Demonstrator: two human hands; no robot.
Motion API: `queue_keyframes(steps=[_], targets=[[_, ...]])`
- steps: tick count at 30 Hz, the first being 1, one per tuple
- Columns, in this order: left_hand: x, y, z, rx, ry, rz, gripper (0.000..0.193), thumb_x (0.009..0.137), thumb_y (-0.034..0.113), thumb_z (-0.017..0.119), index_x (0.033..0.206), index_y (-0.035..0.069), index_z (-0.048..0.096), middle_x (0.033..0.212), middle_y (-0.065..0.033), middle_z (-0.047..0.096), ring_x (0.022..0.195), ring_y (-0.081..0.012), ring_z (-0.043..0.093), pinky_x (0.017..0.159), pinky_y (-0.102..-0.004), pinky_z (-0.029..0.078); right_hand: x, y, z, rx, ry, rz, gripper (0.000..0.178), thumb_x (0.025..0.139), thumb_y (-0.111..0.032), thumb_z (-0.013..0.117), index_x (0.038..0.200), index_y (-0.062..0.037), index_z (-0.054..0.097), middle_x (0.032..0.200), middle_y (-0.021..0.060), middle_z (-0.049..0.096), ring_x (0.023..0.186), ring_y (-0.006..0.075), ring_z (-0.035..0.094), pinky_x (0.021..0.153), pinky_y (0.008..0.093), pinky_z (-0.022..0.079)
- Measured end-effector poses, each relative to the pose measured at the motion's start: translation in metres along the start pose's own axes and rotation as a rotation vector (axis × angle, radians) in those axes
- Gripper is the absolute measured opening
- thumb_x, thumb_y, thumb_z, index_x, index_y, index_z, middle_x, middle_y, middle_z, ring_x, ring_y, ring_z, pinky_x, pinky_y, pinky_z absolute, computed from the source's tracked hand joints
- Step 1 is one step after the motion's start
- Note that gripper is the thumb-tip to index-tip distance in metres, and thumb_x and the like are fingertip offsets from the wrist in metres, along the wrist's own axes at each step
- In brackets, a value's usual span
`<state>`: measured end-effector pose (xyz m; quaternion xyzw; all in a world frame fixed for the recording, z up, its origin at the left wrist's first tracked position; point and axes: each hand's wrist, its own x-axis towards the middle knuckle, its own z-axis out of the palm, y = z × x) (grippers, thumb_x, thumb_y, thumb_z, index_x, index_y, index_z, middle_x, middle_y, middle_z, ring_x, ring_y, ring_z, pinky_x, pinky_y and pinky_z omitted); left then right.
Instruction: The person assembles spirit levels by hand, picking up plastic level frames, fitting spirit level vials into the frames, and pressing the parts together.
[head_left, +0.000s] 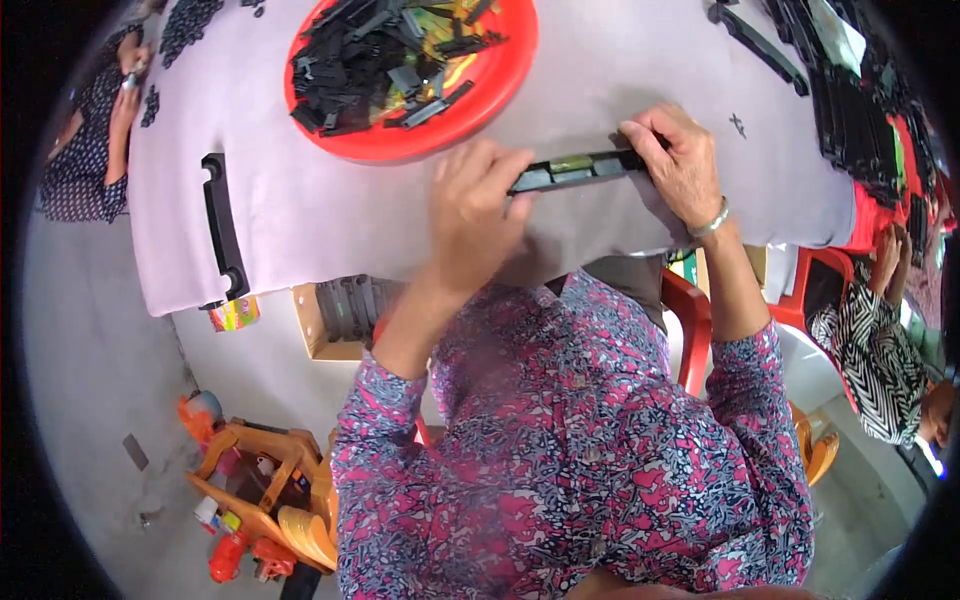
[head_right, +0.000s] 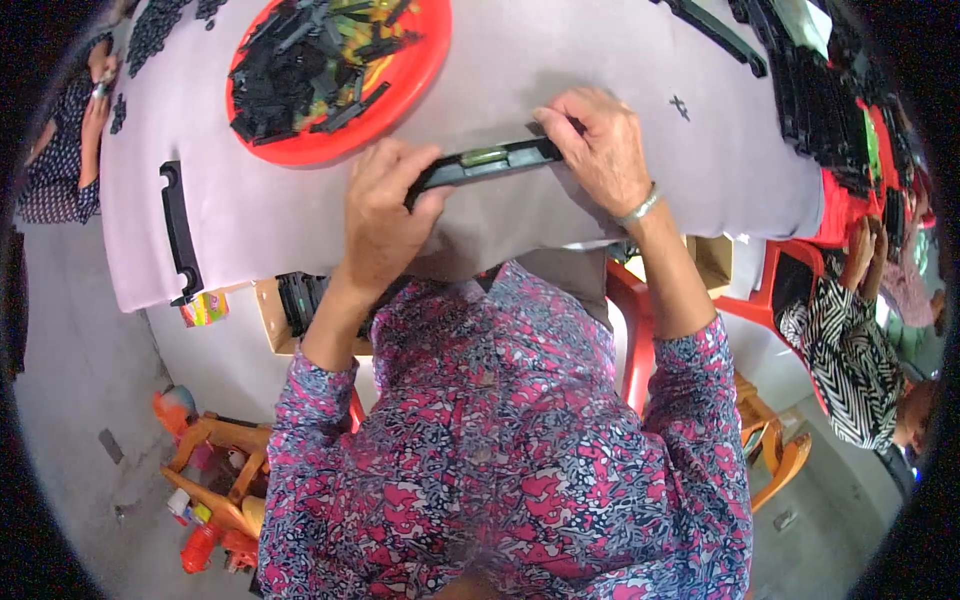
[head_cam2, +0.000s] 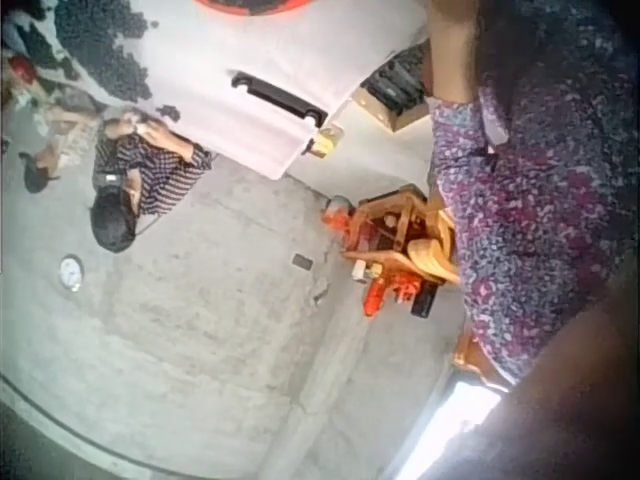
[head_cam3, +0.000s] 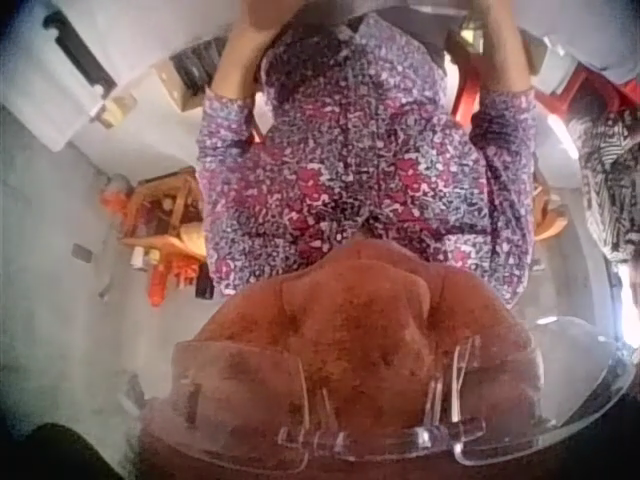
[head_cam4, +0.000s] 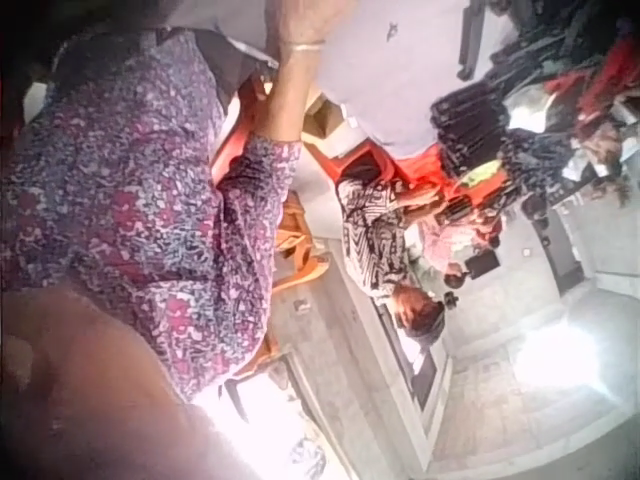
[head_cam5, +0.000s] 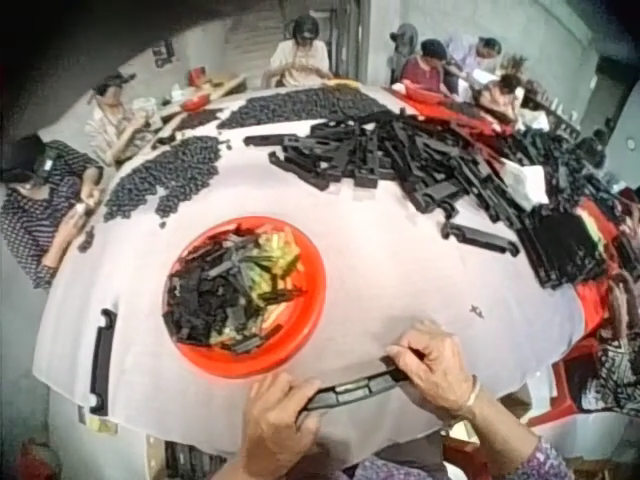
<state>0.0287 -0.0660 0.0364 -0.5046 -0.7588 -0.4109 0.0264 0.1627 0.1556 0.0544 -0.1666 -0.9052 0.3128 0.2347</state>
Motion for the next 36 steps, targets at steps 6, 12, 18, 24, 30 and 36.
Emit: queue_keyframes(steps=[6,12,18,24,30,36], targets=[[-0.001,-0.008,0.004,-0.121,0.063,0.012,0.035,0.073,0.011,0.081,0.106,0.006,0.071,0.092,-0.0074,0.061,0.090,-0.0285,0.060,0.081,-0.0424,0.044,0.036,-0.015,-0.002,0.189,-0.067,0.031,0.011,0.090,-0.011,0.071,0.097,-0.0023,0.072,0.077,0.0065,0.067,0.070,0.0128,0.062,0.068,0.0280,0.052],[-0.003,-0.005,0.008,-0.129,0.059,0.023,0.040,0.070,0.010,0.082,0.108,0.003,0.070,0.097,-0.0099,0.063,0.092,-0.0308,0.061,0.083,-0.0425,0.047,0.093,-0.045,0.044,0.002,-0.131,-0.640,0.009,0.091,-0.008,0.071,0.098,-0.0020,0.072,0.078,0.0026,0.068,0.073,0.0088,0.061,0.067,0.0253,0.050],[-0.008,-0.008,0.020,-0.174,0.068,0.034,0.041,0.070,0.011,0.080,0.109,0.007,0.069,0.099,-0.0070,0.061,0.098,-0.0283,0.060,0.086,-0.0432,0.044,0.118,-0.048,0.069,-0.144,-0.450,-0.605,0.018,0.084,-0.002,0.067,0.102,-0.0035,0.069,0.095,0.0105,0.066,0.089,0.0324,0.063,0.081,0.0421,0.053],[-0.009,-0.009,0.025,-0.145,0.086,0.056,0.041,0.072,0.012,0.081,0.110,0.004,0.071,0.099,-0.0088,0.065,0.095,-0.0304,0.062,0.084,-0.0431,0.046,0.152,-0.047,0.077,-0.266,-0.819,-0.472,0.011,0.081,-0.014,0.072,0.084,-0.0039,0.073,0.072,0.0144,0.071,0.071,0.0250,0.070,0.067,0.0399,0.054],[-0.009,-0.008,0.027,-0.168,0.078,0.053,0.042,0.071,0.012,0.082,0.110,0.003,0.071,0.098,-0.0091,0.065,0.095,-0.0310,0.062,0.083,-0.0437,0.047,0.147,-0.050,0.058,-0.054,-0.851,-0.540,0.014,0.080,-0.012,0.072,0.091,-0.0029,0.074,0.082,0.0147,0.073,0.079,0.0258,0.071,0.072,0.0377,0.055],[-0.009,-0.012,0.026,-0.142,0.070,0.066,0.042,0.071,0.012,0.082,0.111,0.003,0.070,0.096,-0.0099,0.063,0.093,-0.0321,0.061,0.084,-0.0433,0.047,0.130,-0.049,0.048,-0.038,-0.763,-0.580,0.016,0.077,-0.008,0.075,0.092,-0.0037,0.071,0.092,0.0141,0.072,0.088,0.0331,0.069,0.078,0.0412,0.055]])
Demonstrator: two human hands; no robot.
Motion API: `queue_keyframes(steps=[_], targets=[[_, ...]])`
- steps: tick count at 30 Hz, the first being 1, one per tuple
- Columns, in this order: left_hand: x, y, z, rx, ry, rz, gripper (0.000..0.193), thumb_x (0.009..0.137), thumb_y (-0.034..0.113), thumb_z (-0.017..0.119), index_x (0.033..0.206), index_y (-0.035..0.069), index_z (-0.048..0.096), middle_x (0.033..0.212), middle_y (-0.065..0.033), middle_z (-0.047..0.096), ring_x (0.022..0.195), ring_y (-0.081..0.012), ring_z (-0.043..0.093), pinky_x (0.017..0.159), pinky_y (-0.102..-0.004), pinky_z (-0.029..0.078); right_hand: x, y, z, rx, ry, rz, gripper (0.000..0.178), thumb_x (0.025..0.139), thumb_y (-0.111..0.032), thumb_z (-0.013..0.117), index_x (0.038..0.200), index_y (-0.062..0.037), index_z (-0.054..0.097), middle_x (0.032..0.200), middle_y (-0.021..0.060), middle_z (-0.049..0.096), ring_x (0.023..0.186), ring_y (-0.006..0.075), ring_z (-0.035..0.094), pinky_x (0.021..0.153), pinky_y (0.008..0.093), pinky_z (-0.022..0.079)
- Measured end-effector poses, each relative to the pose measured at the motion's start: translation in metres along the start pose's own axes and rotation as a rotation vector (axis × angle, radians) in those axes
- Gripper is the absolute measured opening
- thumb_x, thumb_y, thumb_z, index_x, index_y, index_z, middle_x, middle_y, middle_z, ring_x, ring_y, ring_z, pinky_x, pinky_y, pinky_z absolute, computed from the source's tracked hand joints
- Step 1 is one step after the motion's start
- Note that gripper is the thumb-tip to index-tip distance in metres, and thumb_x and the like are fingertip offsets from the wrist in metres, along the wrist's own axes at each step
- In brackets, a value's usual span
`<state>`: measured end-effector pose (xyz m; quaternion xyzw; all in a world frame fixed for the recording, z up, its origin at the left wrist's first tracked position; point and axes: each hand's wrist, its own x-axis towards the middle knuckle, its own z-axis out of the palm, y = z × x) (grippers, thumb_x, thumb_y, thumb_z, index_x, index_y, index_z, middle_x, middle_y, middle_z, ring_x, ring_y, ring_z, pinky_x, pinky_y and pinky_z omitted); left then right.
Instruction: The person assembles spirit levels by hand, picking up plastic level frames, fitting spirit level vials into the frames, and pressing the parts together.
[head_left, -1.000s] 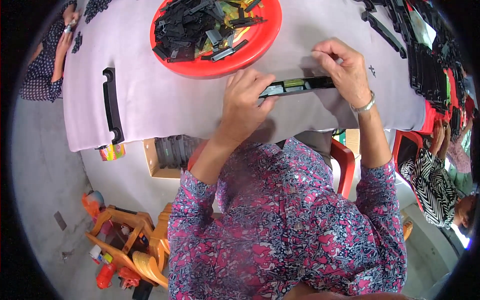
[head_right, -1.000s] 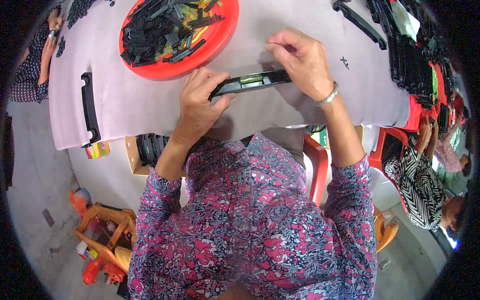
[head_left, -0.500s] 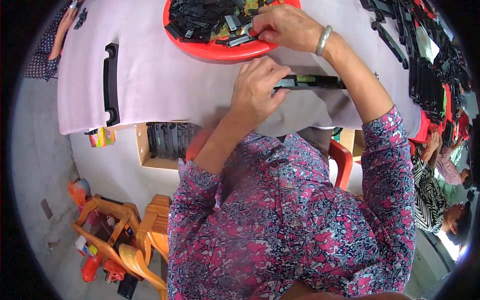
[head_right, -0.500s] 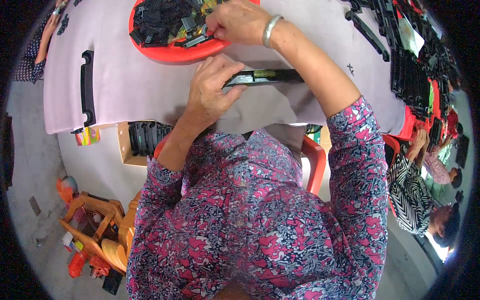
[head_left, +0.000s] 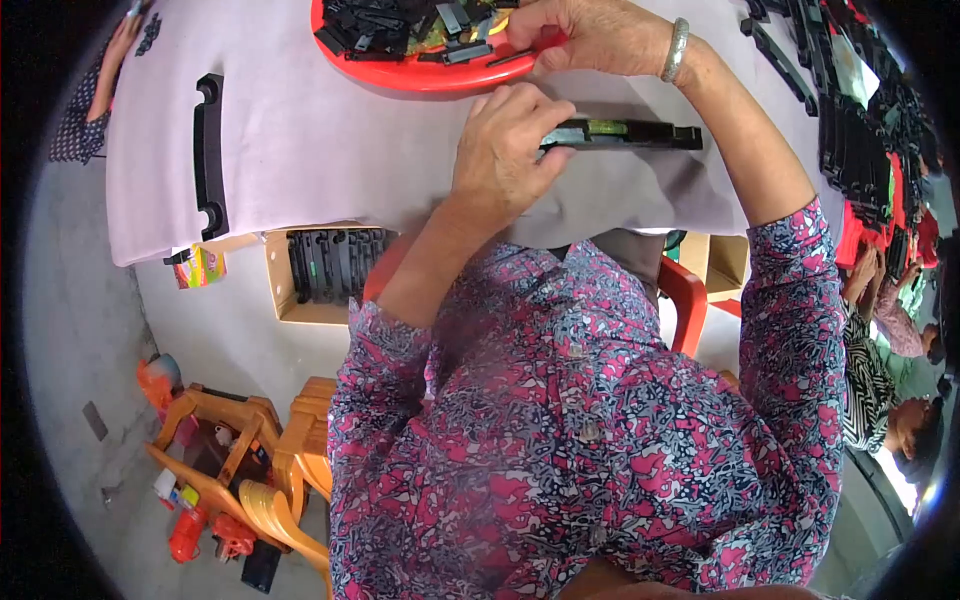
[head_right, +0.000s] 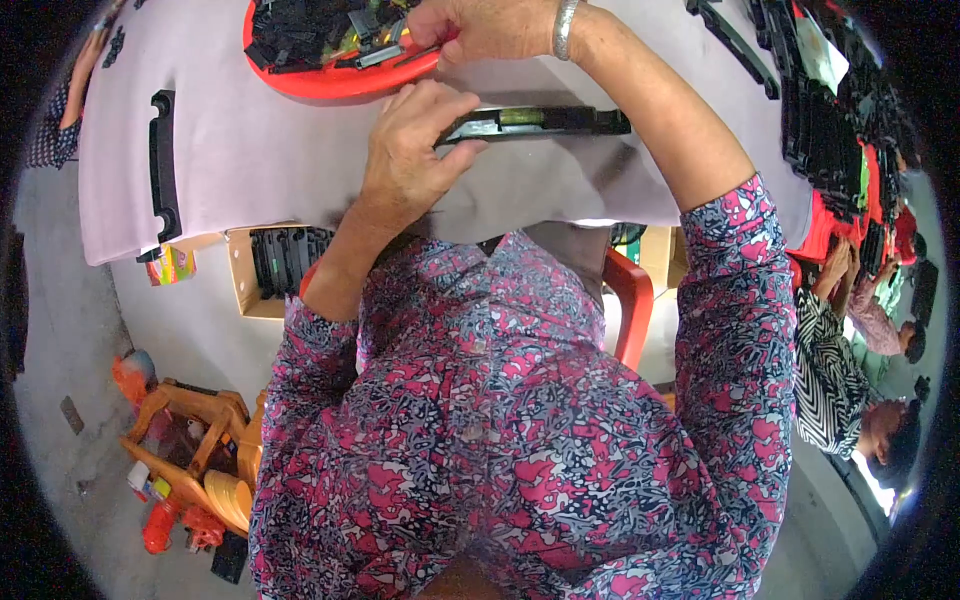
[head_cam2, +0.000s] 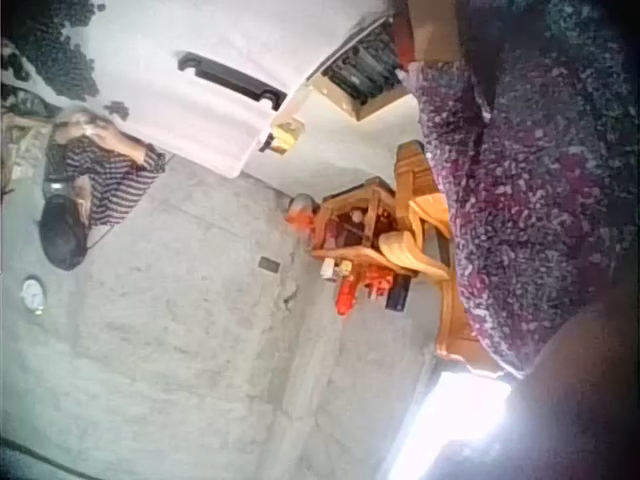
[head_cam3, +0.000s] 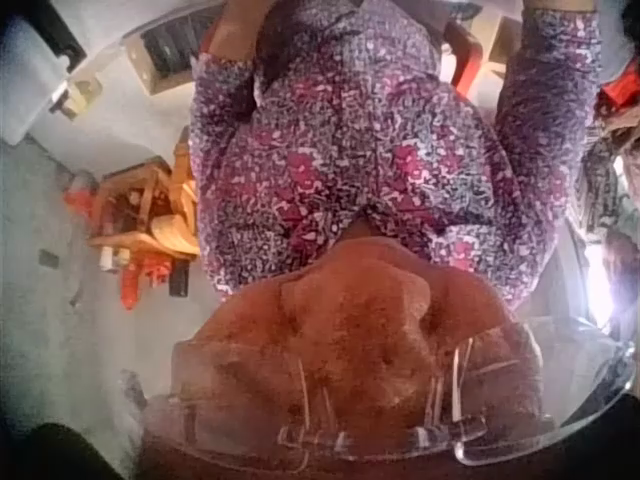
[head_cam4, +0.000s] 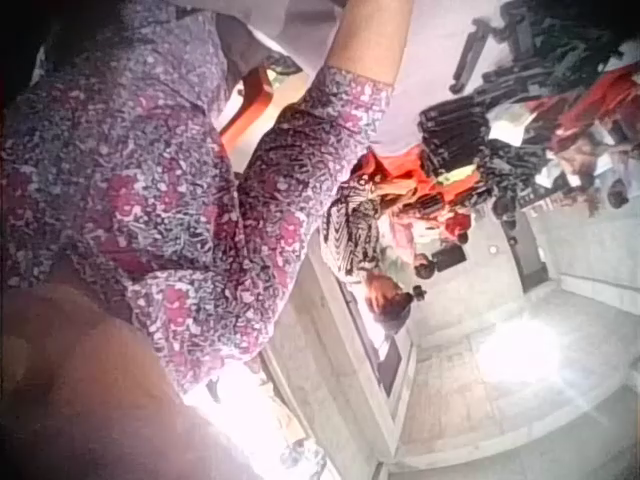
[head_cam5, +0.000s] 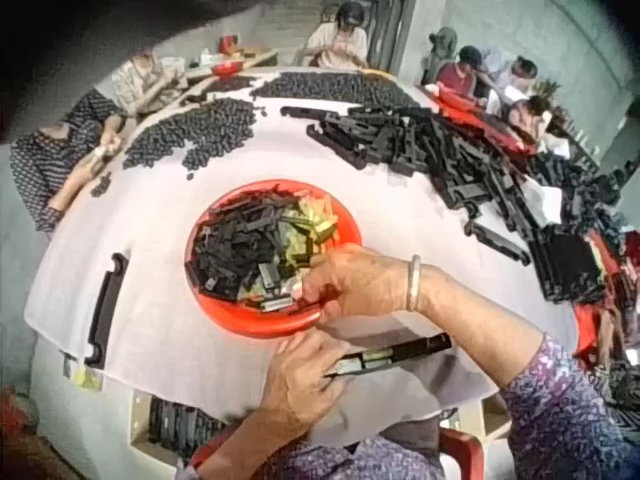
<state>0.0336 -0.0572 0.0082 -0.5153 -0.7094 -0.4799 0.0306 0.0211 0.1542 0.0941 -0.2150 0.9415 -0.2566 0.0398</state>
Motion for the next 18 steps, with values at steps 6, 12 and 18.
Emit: queue_keyframes(steps=[6,12,18], targets=[[-0.001,0.000,0.001,0.005,-0.020,-0.016,0.042,0.072,0.013,0.082,0.111,0.004,0.070,0.097,-0.0102,0.063,0.093,-0.0317,0.061,0.083,-0.0429,0.047,-0.016,-0.013,0.014,0.100,0.232,-0.008,0.012,0.078,-0.001,0.072,0.089,-0.0016,0.067,0.095,0.0140,0.070,0.089,0.0335,0.069,0.078,0.0406,0.055],[-0.002,0.001,-0.004,-0.075,0.019,-0.048,0.044,0.070,0.011,0.085,0.110,0.002,0.070,0.099,-0.0112,0.064,0.093,-0.0310,0.063,0.082,-0.0409,0.050,-0.037,-0.025,0.029,0.583,0.572,-0.177,0.008,0.093,0.001,0.064,0.099,0.0016,0.068,0.089,0.0063,0.066,0.084,0.0127,0.062,0.075,0.0279,0.052],[0.002,0.011,-0.019,-0.146,0.189,-0.122,0.041,0.074,0.016,0.088,0.107,-0.001,0.071,0.097,-0.0107,0.065,0.088,-0.0251,0.063,0.071,-0.0363,0.052,-0.095,-0.050,0.032,0.791,0.387,0.592,0.007,0.096,-0.006,0.064,0.095,-0.0003,0.068,0.088,-0.0027,0.063,0.083,0.0063,0.056,0.074,0.0246,0.048]])
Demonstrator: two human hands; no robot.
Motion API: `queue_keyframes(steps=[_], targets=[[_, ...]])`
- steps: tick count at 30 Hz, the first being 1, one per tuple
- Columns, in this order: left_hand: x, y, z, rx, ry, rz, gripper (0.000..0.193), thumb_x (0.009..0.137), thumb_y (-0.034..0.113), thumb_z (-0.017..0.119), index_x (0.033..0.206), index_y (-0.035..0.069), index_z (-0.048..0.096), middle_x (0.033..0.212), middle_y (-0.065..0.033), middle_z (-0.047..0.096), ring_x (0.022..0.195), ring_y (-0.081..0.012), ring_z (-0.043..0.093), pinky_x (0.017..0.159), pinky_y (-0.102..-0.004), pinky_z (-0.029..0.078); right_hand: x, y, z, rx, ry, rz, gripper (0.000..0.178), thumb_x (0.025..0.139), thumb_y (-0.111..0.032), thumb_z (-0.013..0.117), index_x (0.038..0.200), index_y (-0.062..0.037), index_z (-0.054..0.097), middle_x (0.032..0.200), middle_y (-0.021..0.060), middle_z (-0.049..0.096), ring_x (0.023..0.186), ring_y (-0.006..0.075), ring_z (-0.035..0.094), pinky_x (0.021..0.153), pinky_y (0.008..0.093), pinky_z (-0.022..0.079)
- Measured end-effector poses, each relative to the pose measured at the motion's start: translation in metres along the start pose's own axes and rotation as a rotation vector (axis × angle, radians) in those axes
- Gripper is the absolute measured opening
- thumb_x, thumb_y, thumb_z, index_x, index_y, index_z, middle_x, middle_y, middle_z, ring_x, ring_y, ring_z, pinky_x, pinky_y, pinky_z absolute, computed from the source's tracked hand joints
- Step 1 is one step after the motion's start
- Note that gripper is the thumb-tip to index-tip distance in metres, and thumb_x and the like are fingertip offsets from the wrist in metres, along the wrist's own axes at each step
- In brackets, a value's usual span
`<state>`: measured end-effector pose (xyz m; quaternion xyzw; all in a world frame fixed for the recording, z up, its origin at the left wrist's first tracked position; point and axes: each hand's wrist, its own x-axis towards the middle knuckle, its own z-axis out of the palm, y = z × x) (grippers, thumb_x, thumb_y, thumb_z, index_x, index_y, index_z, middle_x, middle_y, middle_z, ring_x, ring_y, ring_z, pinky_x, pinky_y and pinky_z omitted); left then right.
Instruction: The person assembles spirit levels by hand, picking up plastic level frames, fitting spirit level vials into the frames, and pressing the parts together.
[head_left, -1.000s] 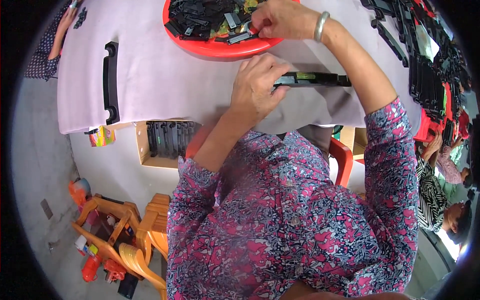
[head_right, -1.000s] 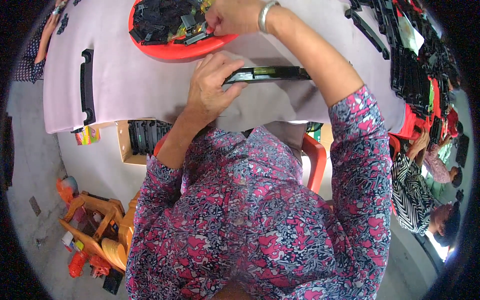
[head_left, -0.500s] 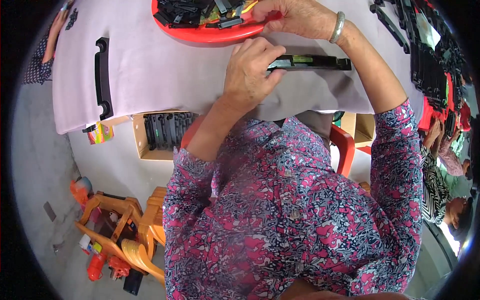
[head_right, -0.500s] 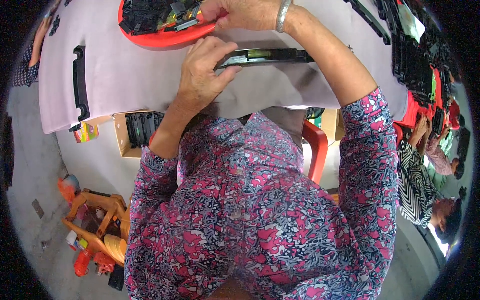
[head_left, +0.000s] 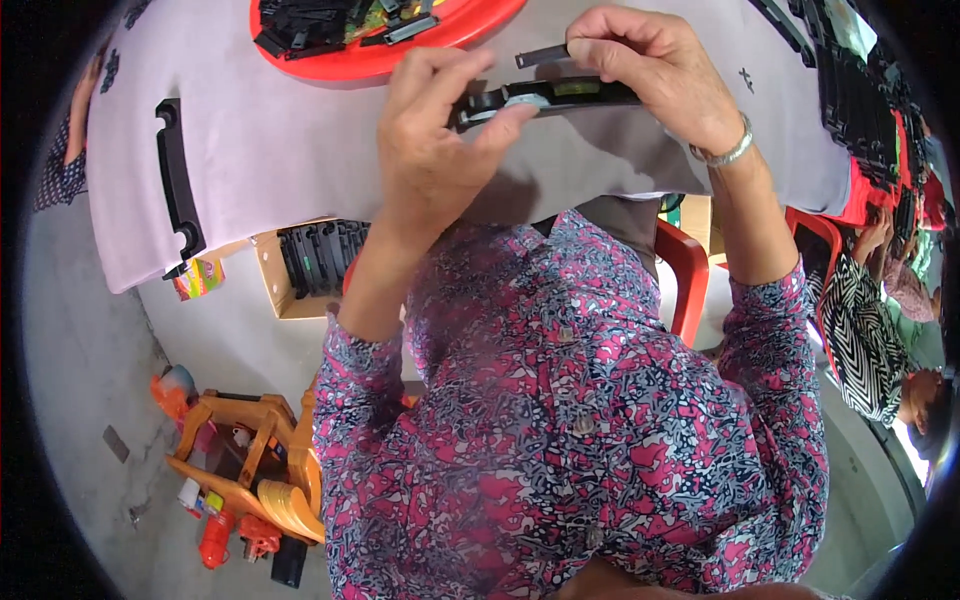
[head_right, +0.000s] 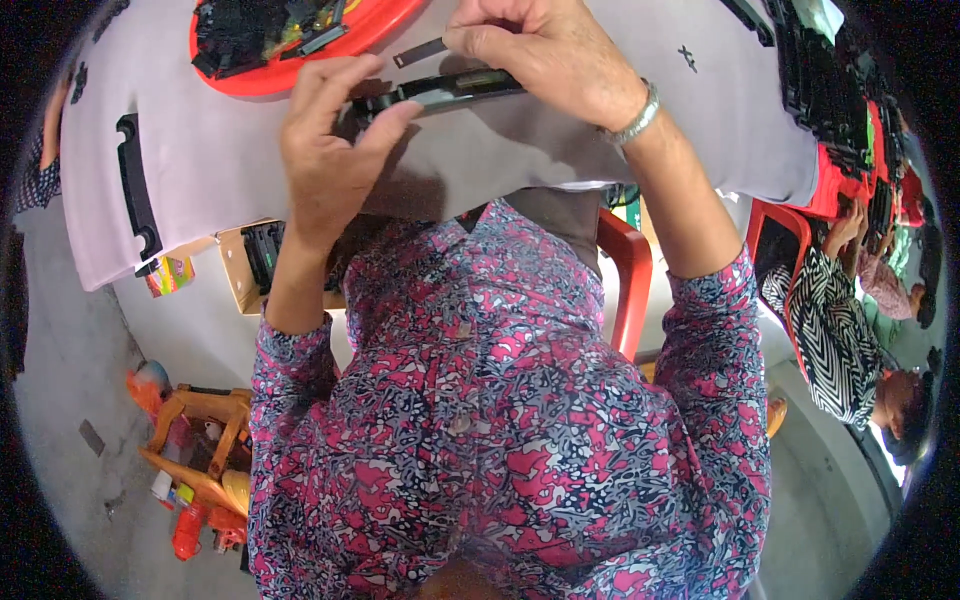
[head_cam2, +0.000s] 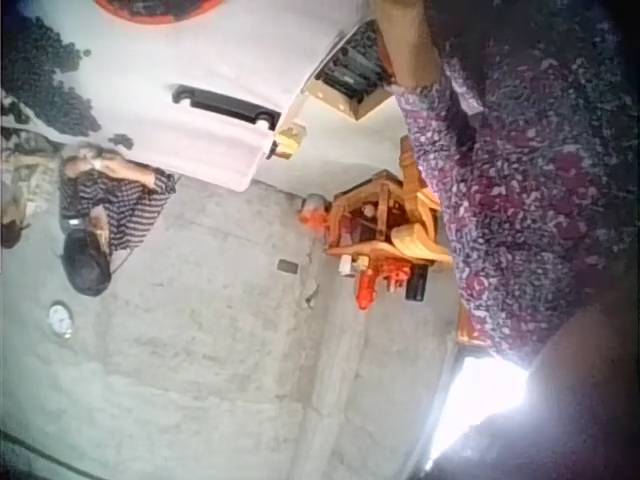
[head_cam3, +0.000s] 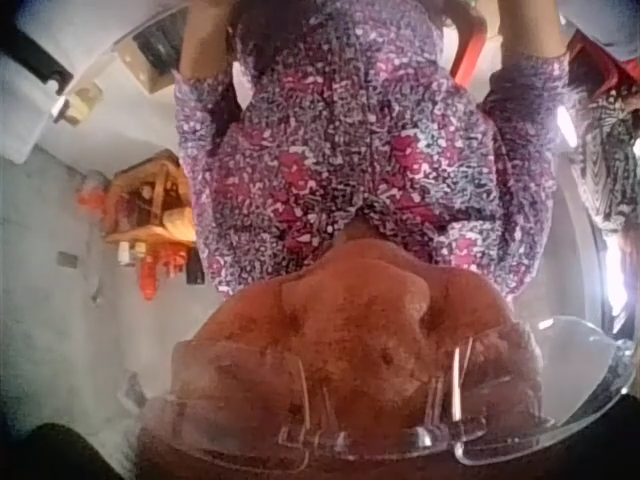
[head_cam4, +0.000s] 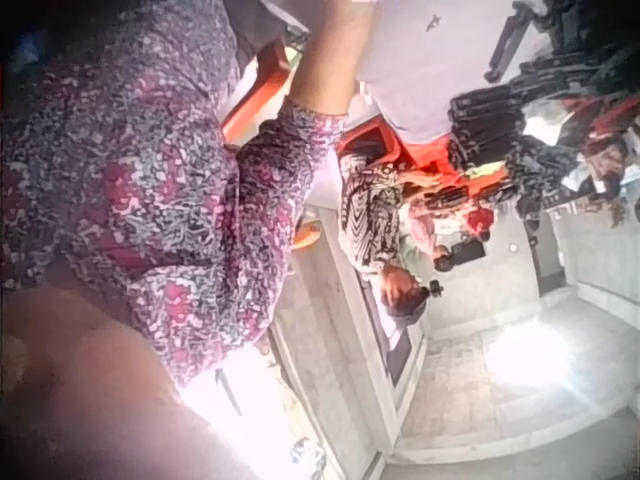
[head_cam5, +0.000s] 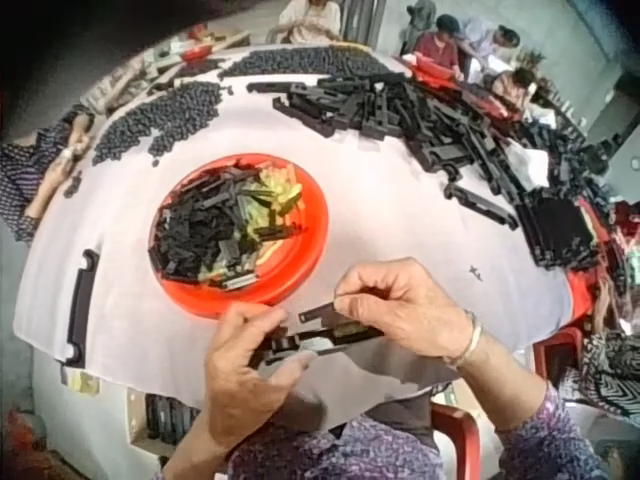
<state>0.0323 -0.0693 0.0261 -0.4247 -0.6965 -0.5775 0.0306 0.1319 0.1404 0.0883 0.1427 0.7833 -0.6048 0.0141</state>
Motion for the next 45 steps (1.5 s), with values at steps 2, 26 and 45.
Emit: queue_keyframes(steps=[2,26,45], targets=[[0.003,0.007,-0.001,-0.010,-0.017,-0.014,0.040,0.074,0.017,0.088,0.106,0.000,0.071,0.097,-0.0109,0.065,0.088,-0.0257,0.063,0.072,-0.0364,0.052,-0.013,0.005,0.000,-0.108,0.026,-0.038,0.012,0.099,-0.012,0.062,0.096,-0.0018,0.068,0.088,-0.0058,0.060,0.081,0.0032,0.050,0.071,0.0213,0.043],[-0.005,0.042,0.004,-0.026,-0.246,-0.055,0.015,0.081,0.018,0.080,0.091,0.010,0.072,0.086,-0.0024,0.062,0.084,-0.0258,0.058,0.079,-0.0385,0.040,-0.071,0.016,0.044,0.295,0.309,0.003,0.007,0.092,-0.006,0.075,0.089,-0.0035,0.069,0.079,-0.0071,0.061,0.072,-0.0006,0.055,0.061,0.0182,0.045],[0.028,0.016,0.004,0.006,-0.480,-0.087,0.043,0.071,-0.003,0.075,0.112,-0.004,0.064,0.097,-0.0172,0.063,0.090,-0.0353,0.064,0.079,-0.0414,0.051,-0.039,0.035,0.010,0.088,0.287,0.362,0.013,0.095,-0.021,0.072,0.087,-0.0101,0.071,0.063,-0.0082,0.054,0.048,-0.0016,0.042,0.040,0.0174,0.027]])
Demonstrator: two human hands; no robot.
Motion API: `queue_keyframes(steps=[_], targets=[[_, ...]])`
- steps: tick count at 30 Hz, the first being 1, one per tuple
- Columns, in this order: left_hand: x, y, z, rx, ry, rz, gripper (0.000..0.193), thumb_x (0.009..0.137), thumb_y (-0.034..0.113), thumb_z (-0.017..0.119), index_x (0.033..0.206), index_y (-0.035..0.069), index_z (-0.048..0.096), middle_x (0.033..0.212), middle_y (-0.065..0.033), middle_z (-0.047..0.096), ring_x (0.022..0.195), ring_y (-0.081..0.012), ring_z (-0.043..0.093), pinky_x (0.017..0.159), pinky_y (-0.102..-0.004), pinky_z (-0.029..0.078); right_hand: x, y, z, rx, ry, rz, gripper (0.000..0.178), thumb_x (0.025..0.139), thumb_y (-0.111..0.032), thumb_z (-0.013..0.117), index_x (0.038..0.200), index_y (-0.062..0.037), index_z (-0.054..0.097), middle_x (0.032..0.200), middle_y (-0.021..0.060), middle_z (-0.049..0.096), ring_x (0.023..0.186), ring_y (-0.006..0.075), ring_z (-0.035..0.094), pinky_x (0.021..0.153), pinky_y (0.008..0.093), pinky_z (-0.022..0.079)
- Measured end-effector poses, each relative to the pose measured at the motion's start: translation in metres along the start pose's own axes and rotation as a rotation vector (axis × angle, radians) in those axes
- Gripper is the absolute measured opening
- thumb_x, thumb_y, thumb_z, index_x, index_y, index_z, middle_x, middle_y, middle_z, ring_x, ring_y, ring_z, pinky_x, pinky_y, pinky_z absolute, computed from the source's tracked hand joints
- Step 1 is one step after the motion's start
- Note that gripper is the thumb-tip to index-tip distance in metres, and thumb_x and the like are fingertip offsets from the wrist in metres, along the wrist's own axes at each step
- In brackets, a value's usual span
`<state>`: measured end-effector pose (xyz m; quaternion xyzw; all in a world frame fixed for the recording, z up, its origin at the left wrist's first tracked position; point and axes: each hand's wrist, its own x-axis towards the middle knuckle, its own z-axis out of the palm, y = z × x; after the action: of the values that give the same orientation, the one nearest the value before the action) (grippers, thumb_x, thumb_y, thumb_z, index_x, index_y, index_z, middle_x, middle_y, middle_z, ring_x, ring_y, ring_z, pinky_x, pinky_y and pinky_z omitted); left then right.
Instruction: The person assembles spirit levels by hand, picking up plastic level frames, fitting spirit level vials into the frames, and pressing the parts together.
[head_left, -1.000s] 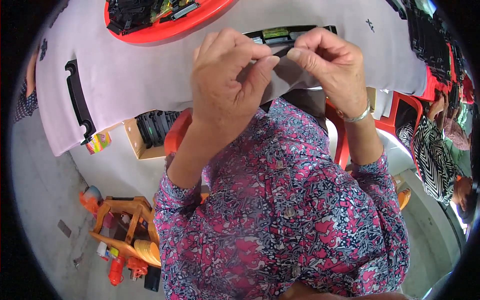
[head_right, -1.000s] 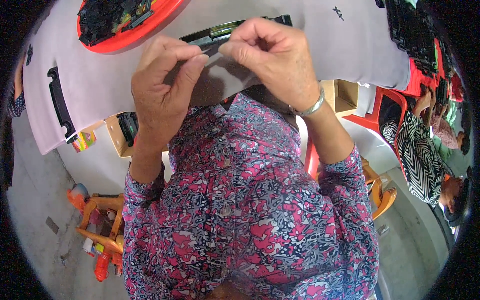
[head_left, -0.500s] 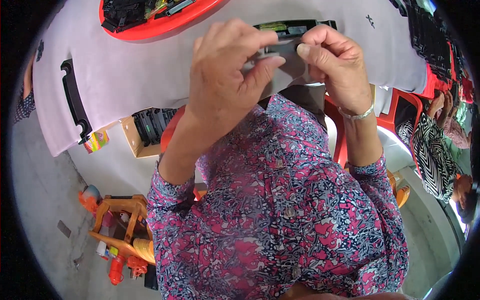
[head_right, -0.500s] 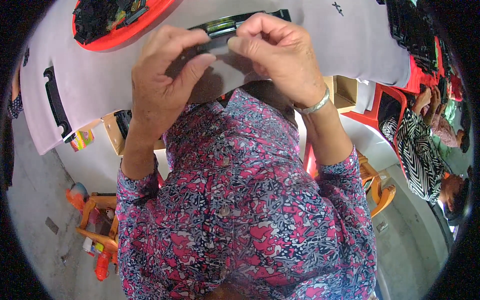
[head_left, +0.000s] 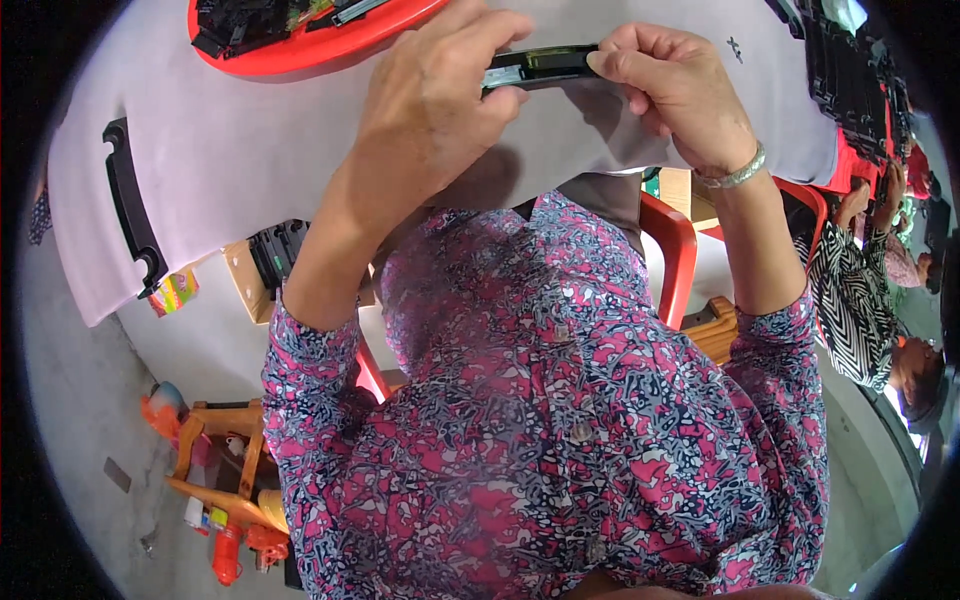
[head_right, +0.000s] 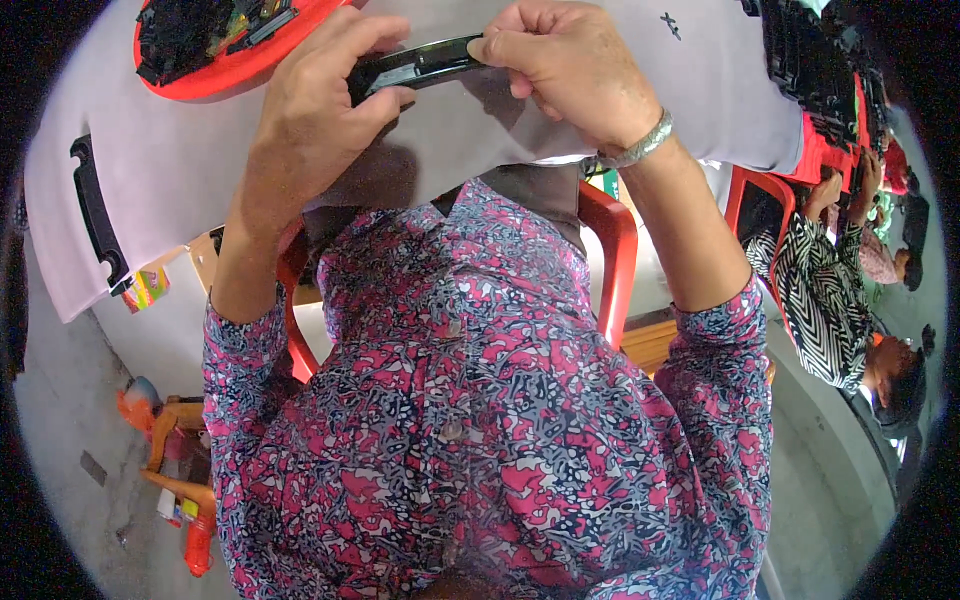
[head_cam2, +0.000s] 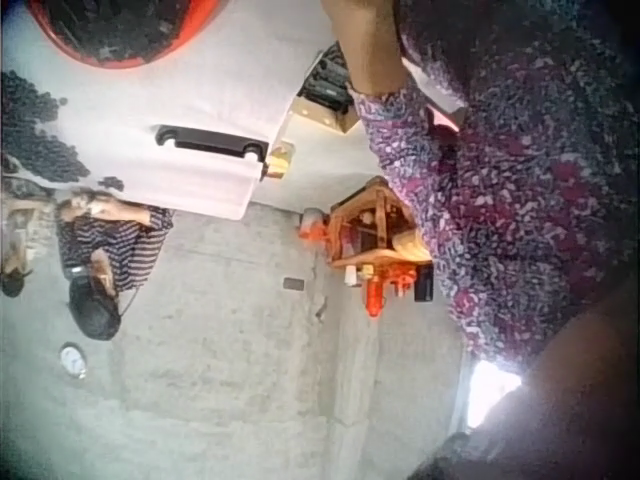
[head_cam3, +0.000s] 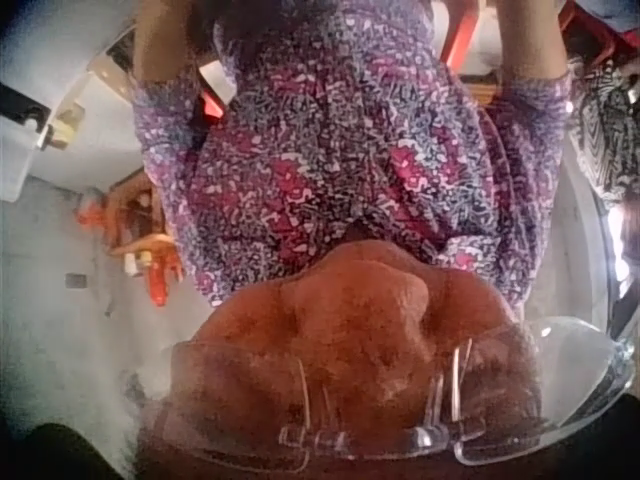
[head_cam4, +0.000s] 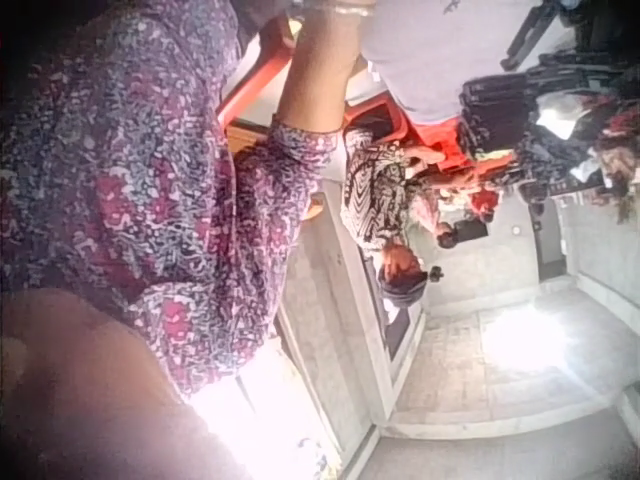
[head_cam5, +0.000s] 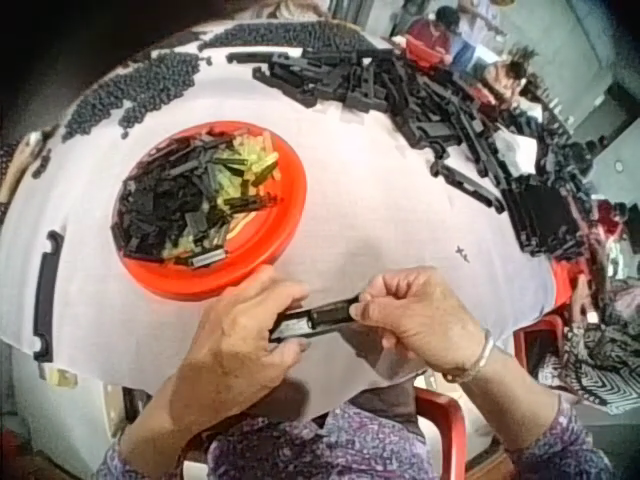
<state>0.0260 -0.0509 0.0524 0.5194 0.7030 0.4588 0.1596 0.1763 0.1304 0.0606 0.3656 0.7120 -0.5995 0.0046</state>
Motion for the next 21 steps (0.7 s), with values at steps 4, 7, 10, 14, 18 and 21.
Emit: queue_keyframes(steps=[4,7,10,14,18,21], targets=[[-0.003,-0.007,0.005,-0.007,0.039,0.034,0.039,0.073,-0.001,0.073,0.111,-0.003,0.064,0.095,-0.0179,0.062,0.090,-0.0378,0.064,0.079,-0.0429,0.051,0.009,0.001,0.000,-0.037,-0.003,0.022,0.013,0.094,-0.021,0.073,0.087,-0.0100,0.071,0.063,-0.0083,0.054,0.048,-0.0019,0.042,0.041,0.0169,0.026],[-0.007,-0.016,0.010,-0.009,0.074,0.068,0.036,0.074,0.000,0.073,0.108,-0.002,0.064,0.094,-0.0180,0.061,0.088,-0.0383,0.064,0.078,-0.0431,0.051,0.009,0.001,0.001,-0.033,-0.038,0.046,0.013,0.094,-0.021,0.073,0.087,-0.0099,0.072,0.063,-0.0081,0.055,0.049,-0.0015,0.043,0.041,0.0172,0.027],[-0.005,-0.013,0.010,-0.019,0.063,0.050,0.034,0.074,0.001,0.073,0.106,-0.001,0.064,0.092,-0.0177,0.061,0.086,-0.0382,0.064,0.076,-0.0432,0.051,0.006,0.001,0.008,-0.047,0.038,0.042,0.014,0.094,-0.021,0.073,0.086,-0.0091,0.072,0.062,-0.0075,0.055,0.049,-0.0008,0.043,0.042,0.0179,0.028],[-0.004,-0.013,0.012,-0.015,0.034,-0.008,0.033,0.073,0.002,0.073,0.105,-0.001,0.065,0.090,-0.0183,0.060,0.083,-0.0387,0.064,0.075,-0.0435,0.051,0.005,0.003,0.015,-0.104,0.074,-0.023,0.018,0.094,-0.020,0.072,0.081,-0.0082,0.070,0.062,-0.0078,0.054,0.050,-0.0001,0.044,0.043,0.0188,0.029],[-0.004,-0.017,0.013,-0.016,-0.015,-0.078,0.027,0.076,0.004,0.074,0.102,0.001,0.066,0.097,-0.0158,0.064,0.092,-0.0349,0.065,0.080,-0.0415,0.052,0.011,0.010,0.013,-0.113,0.073,-0.056,0.019,0.094,-0.017,0.072,0.078,-0.0068,0.067,0.064,-0.0077,0.054,0.052,0.0001,0.045,0.046,0.0193,0.032],[-0.009,-0.028,0.019,0.047,-0.001,-0.081,0.037,0.078,0.004,0.079,0.114,0.003,0.068,0.094,-0.0098,0.066,0.088,-0.0254,0.067,0.079,-0.0359,0.054,0.015,0.019,0.020,-0.133,0.125,-0.129,0.019,0.092,-0.014,0.071,0.077,-0.0047,0.066,0.064,-0.0070,0.055,0.055,0.0004,0.046,0.048,0.0203,0.034]])
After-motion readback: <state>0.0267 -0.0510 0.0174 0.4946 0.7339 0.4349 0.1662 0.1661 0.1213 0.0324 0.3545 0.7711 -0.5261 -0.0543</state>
